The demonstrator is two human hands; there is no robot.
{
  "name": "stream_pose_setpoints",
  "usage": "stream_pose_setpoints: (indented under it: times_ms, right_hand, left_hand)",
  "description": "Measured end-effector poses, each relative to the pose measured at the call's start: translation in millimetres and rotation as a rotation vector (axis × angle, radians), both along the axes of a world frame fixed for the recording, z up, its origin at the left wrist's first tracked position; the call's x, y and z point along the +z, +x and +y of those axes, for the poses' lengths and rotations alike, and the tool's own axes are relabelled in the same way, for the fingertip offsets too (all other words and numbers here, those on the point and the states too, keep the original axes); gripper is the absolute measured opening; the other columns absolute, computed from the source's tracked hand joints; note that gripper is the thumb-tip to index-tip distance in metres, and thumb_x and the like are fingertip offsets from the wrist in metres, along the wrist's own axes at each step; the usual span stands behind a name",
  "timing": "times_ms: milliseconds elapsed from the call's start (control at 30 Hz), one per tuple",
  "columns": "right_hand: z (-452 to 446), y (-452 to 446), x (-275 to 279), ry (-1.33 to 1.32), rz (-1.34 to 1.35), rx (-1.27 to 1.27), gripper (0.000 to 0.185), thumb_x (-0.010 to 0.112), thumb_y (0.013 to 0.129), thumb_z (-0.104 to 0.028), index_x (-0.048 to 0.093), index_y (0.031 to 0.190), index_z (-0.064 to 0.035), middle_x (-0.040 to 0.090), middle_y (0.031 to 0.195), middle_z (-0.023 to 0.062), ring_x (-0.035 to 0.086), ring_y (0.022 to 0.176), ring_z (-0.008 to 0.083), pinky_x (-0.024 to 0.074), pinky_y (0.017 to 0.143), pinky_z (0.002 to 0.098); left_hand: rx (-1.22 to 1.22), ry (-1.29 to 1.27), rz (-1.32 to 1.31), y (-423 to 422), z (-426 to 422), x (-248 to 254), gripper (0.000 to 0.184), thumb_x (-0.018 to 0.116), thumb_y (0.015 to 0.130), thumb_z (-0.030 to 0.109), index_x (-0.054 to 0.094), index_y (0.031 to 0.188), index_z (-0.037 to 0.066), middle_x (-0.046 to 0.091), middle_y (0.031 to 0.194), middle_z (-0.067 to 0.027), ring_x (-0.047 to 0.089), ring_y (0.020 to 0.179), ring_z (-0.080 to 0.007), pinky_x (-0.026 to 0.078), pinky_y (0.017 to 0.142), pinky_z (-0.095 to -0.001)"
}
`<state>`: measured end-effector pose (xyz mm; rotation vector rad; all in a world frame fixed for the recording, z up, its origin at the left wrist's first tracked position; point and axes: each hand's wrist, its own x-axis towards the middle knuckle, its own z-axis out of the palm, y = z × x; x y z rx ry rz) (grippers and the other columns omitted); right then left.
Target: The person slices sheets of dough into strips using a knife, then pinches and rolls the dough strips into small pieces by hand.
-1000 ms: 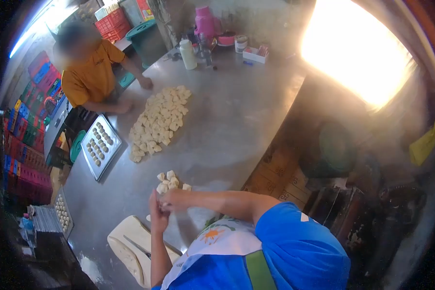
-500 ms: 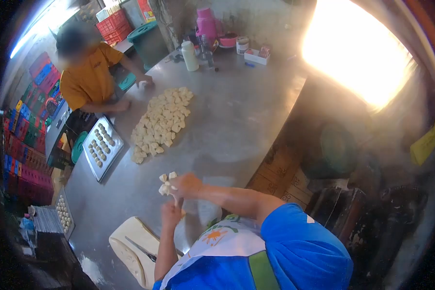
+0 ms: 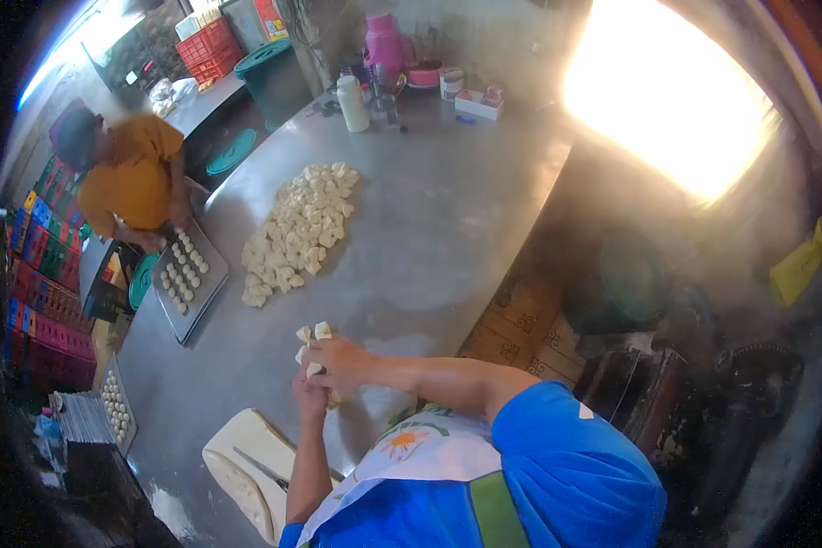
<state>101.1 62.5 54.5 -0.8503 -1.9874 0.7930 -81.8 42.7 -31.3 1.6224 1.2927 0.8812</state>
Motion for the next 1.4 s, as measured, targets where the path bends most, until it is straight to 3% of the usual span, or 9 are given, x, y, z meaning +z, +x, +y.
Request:
stream_pose_setpoints:
  times_ms: [167, 333, 467, 533, 700, 933, 1000, 1300, 1400]
  right_hand:
    - [29, 27, -30, -0.303, -0.66, -0.23, 0.024, 0.067, 0.084, -0.032, 0.065, 0.09, -0.0081, 0.065, 0.088, 0.0123, 0.065, 0.086, 0.0343, 0.0512, 0.074, 0.0451]
    - [9, 24, -41, 0.052, -0.355, -0.298, 0.025, 0.067, 0.083, -0.029, 0.067, 0.092, -0.0058, 0.062, 0.088, 0.0146, 0.064, 0.085, 0.0348, 0.0515, 0.074, 0.0447]
    - [6, 3, -9, -0.006, -0.141, 0.229, 0.03, 0.07, 0.079, -0.033, 0.067, 0.09, -0.0056, 0.065, 0.091, 0.0152, 0.064, 0.087, 0.0329, 0.0511, 0.079, 0.0447]
    - [4, 0, 17, 0.02, -0.033, 0.151, 0.029, 0.069, 0.079, -0.033, 0.067, 0.087, -0.0056, 0.065, 0.088, 0.0149, 0.064, 0.086, 0.033, 0.0512, 0.079, 0.0443]
    - [7, 4, 16, -0.042, -0.119, -0.233, 0.027, 0.07, 0.078, -0.032, 0.067, 0.087, -0.0065, 0.066, 0.087, 0.0139, 0.065, 0.085, 0.0325, 0.0516, 0.076, 0.0436]
    - [21, 34, -41, -0.075, -0.408, -0.287, 0.039, 0.072, 0.079, -0.038, 0.063, 0.1, -0.0063, 0.066, 0.103, 0.017, 0.064, 0.094, 0.0345, 0.0504, 0.079, 0.0452]
    - [10, 21, -22, -0.092, -0.322, -0.159, 0.041, 0.072, 0.08, -0.038, 0.062, 0.103, -0.0061, 0.064, 0.103, 0.0174, 0.064, 0.095, 0.0353, 0.0502, 0.08, 0.0457]
    - [1, -3, 5, 0.025, -0.051, -0.289, 0.031, 0.074, 0.079, -0.032, 0.061, 0.089, -0.0061, 0.066, 0.086, 0.0142, 0.066, 0.08, 0.0346, 0.0511, 0.069, 0.0446]
    - [28, 25, -37, -0.118, -0.469, -0.282, 0.034, 0.075, 0.078, -0.035, 0.059, 0.087, -0.0065, 0.066, 0.085, 0.0122, 0.066, 0.079, 0.0361, 0.0524, 0.068, 0.044]
  left_hand:
    - [-0.287, 0.051, 0.657, 19, -18, 70, 0.029, 0.059, 0.088, 0.002, 0.066, 0.115, 0.004, 0.07, 0.086, -0.0085, 0.069, 0.084, -0.0242, 0.054, 0.078, -0.0373]
    - [-0.065, 0.052, 0.162, -5, -10, 43, 0.067, 0.064, 0.082, -0.003, 0.043, 0.145, 0.008, 0.065, 0.085, -0.0049, 0.063, 0.082, -0.0165, 0.051, 0.074, -0.0322]
    - [-0.179, 0.141, -0.277, 17, -5, 74, 0.083, 0.065, 0.08, -0.007, 0.029, 0.153, 0.009, 0.046, 0.137, -0.0113, 0.052, 0.114, -0.0163, 0.048, 0.085, -0.0303]
    - [-0.087, 0.485, 0.088, 8, 2, 91, 0.072, 0.066, 0.083, -0.003, 0.039, 0.149, 0.008, 0.06, 0.124, -0.0112, 0.06, 0.102, -0.0179, 0.05, 0.079, -0.0326]
    - [-0.073, 0.055, 0.271, 16, 1, 49, 0.028, 0.066, 0.085, 0.007, 0.067, 0.114, 0.005, 0.071, 0.089, -0.0089, 0.068, 0.084, -0.0268, 0.053, 0.08, -0.0365]
    - [-0.084, -0.181, -0.101, 23, -14, 95, 0.04, 0.067, 0.08, -0.002, 0.064, 0.12, 0.001, 0.069, 0.089, -0.0134, 0.067, 0.088, -0.0363, 0.052, 0.085, -0.0417]
    - [0.069, 0.594, 0.161, 29, -3, 82, 0.033, 0.063, 0.084, -0.003, 0.067, 0.116, 0.004, 0.07, 0.081, -0.0091, 0.068, 0.08, -0.0239, 0.054, 0.075, -0.034]
    - [0.059, -0.075, 0.428, 29, -9, 83, 0.019, 0.06, 0.084, 0.001, 0.071, 0.099, 0.001, 0.072, 0.088, -0.0154, 0.069, 0.078, -0.0225, 0.053, 0.072, -0.036]
    - [-0.208, 0.291, 0.306, 28, -27, 83, 0.021, 0.063, 0.081, 0.0, 0.072, 0.099, 0.0, 0.071, 0.082, -0.0136, 0.068, 0.072, -0.0243, 0.053, 0.071, -0.0389]
